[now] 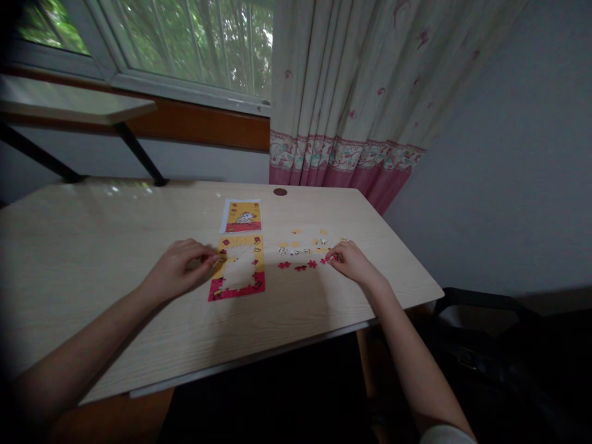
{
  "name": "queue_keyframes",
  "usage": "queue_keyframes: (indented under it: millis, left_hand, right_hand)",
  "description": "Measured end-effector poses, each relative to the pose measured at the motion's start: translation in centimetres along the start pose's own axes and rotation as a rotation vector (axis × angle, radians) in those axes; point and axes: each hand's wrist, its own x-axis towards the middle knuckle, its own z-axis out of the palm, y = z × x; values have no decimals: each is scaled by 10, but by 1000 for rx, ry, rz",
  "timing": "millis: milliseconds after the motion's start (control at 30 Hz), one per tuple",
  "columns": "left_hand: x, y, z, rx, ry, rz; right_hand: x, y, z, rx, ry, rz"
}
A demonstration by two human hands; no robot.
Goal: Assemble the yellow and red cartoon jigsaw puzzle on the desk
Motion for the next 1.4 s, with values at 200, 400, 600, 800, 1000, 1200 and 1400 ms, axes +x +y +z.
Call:
queue_keyframes:
  millis: [200, 400, 600, 800, 1000, 1200, 1400]
  left_hand:
    - [0, 1, 0, 3, 1, -4]
    - [1, 1, 0, -1, -10, -7]
    - [-1, 2, 0, -17, 11, -2]
    - [6, -3, -3, -1, 24, -42]
    - [31, -11, -7, 40, -17, -104]
    - [41, -23, -4, 70, 26, -250]
    - [25, -30, -7, 105, -53, -202]
  right_hand:
    - [7, -4, -5, -3, -95, -29]
    - [6, 0, -5, 2, -94, -24]
    - [-1, 5, -5, 37, -52, -20]
    - [1, 33, -18, 160, 88, 146]
    - [39, 70, -21, 280, 216, 299]
    - [57, 87, -16, 487, 116, 357]
    - [38, 102, -10, 468, -101, 265]
